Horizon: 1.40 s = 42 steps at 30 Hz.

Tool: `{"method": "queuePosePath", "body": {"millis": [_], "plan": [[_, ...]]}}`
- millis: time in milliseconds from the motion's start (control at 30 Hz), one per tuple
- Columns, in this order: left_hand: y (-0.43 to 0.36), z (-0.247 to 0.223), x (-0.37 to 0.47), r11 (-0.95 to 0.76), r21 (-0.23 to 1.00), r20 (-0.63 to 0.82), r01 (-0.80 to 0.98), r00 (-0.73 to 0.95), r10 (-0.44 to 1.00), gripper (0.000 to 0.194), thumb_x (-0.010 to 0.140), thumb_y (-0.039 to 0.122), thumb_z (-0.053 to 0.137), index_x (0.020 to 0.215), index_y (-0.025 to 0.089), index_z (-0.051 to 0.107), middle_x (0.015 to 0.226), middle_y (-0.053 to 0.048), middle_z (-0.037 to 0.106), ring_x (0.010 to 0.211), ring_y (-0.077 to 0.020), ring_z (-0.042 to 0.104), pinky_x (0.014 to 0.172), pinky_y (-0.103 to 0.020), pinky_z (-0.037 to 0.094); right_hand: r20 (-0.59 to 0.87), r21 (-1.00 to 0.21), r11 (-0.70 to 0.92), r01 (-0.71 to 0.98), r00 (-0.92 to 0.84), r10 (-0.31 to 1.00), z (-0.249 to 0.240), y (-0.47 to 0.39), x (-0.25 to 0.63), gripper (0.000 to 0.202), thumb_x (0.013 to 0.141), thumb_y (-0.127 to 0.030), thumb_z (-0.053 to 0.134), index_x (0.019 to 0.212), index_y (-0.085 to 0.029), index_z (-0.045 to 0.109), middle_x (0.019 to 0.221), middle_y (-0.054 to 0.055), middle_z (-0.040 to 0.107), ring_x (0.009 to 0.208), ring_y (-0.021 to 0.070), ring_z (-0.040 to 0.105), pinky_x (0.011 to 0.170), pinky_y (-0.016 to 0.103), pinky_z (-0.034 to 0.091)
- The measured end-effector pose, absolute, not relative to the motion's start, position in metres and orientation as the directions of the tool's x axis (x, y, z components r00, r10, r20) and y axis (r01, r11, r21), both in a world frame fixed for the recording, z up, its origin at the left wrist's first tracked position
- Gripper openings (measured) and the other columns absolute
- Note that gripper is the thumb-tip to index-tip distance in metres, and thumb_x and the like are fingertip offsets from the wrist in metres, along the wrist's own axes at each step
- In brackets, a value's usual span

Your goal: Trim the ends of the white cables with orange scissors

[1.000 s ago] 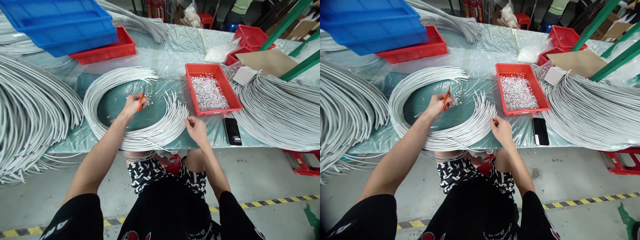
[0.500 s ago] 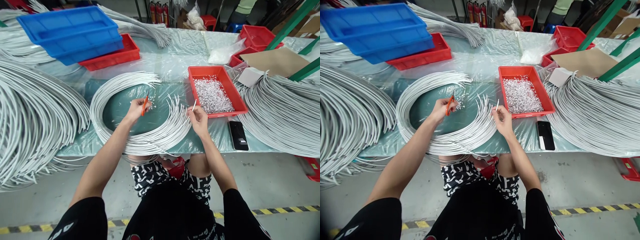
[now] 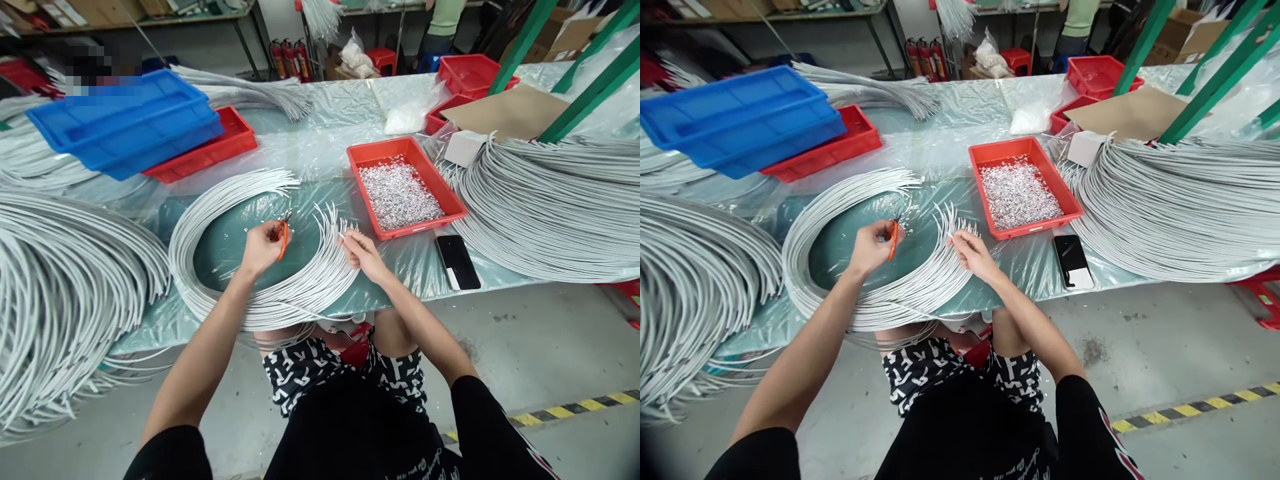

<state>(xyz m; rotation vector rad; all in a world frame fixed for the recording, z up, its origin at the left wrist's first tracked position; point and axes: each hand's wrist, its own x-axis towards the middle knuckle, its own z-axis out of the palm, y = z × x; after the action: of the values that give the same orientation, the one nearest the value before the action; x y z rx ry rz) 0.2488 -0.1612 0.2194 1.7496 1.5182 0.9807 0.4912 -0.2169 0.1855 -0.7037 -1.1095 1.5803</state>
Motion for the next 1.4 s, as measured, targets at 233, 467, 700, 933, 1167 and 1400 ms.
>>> {"method": "queuePosePath", "body": {"millis": [233, 467, 700, 933, 1167, 1400], "plan": [[-0.209, 0.234, 0.288, -0.281, 0.780, 0.106, 0.559, 0.324, 0.940, 0.029, 0.076, 0.042, 0.070, 0.068, 0.016, 0.058, 0.064, 0.002, 0.048, 0.062, -0.0119, 0.041, 0.061, -0.025, 0.034, 0.179, -0.945, 0.071, -0.320, -0.322, 0.930, 0.182, -0.218, 0.493, 0.041, 0.092, -0.063, 0.058, 0.092, -0.022, 0.062, 0.056, -0.009, 0.027, 0.045, 0.0076, 0.022, 0.043, 0.022, 0.021], [-0.221, 0.239, 0.301, -0.247, 0.784, 0.017, 0.569, 0.379, 0.925, 0.039, 0.078, 0.048, 0.069, 0.062, 0.016, 0.052, 0.059, 0.003, 0.040, 0.058, -0.0100, 0.035, 0.054, -0.024, 0.027, 0.190, -0.950, 0.093, -0.300, -0.314, 0.930, 0.179, -0.216, 0.494, 0.048, 0.089, -0.068, 0.058, 0.088, -0.021, 0.063, 0.058, -0.007, 0.030, 0.048, 0.0077, 0.025, 0.046, 0.023, 0.021], [-0.221, 0.239, 0.303, -0.208, 0.792, -0.040, 0.574, 0.388, 0.921, 0.049, 0.076, 0.053, 0.069, 0.054, 0.017, 0.043, 0.056, 0.004, 0.031, 0.054, -0.0084, 0.027, 0.049, -0.023, 0.021, 0.233, -0.947, 0.143, -0.288, -0.308, 0.922, 0.179, -0.216, 0.494, 0.048, 0.090, -0.067, 0.058, 0.085, -0.020, 0.064, 0.059, -0.006, 0.030, 0.050, 0.0094, 0.026, 0.047, 0.023, 0.021], [-0.220, 0.237, 0.301, -0.239, 0.771, -0.030, 0.591, 0.408, 0.912, 0.054, 0.079, 0.054, 0.067, 0.053, 0.017, 0.036, 0.056, 0.004, 0.025, 0.055, -0.0078, 0.023, 0.048, -0.023, 0.016, 0.228, -0.961, 0.162, -0.225, -0.311, 0.923, 0.181, -0.216, 0.494, 0.052, 0.087, -0.071, 0.057, 0.082, -0.020, 0.064, 0.059, -0.005, 0.035, 0.052, 0.0101, 0.029, 0.048, 0.024, 0.023], [-0.221, 0.234, 0.302, -0.238, 0.784, -0.035, 0.574, 0.423, 0.905, 0.052, 0.080, 0.053, 0.067, 0.056, 0.016, 0.040, 0.058, 0.005, 0.029, 0.056, -0.0073, 0.025, 0.050, -0.021, 0.020, 0.280, -0.948, 0.211, -0.237, -0.315, 0.907, 0.176, -0.214, 0.494, 0.050, 0.091, -0.066, 0.056, 0.082, -0.017, 0.064, 0.060, -0.005, 0.035, 0.053, 0.0099, 0.028, 0.048, 0.023, 0.022], [-0.222, 0.234, 0.304, -0.265, 0.760, -0.032, 0.594, 0.441, 0.897, 0.046, 0.082, 0.050, 0.067, 0.061, 0.015, 0.048, 0.060, 0.005, 0.034, 0.058, -0.0075, 0.029, 0.053, -0.022, 0.022, 0.280, -0.947, 0.209, -0.245, -0.305, 0.910, 0.172, -0.212, 0.493, 0.051, 0.091, -0.066, 0.058, 0.083, -0.016, 0.064, 0.059, -0.006, 0.033, 0.051, 0.0091, 0.029, 0.047, 0.023, 0.023]]}}
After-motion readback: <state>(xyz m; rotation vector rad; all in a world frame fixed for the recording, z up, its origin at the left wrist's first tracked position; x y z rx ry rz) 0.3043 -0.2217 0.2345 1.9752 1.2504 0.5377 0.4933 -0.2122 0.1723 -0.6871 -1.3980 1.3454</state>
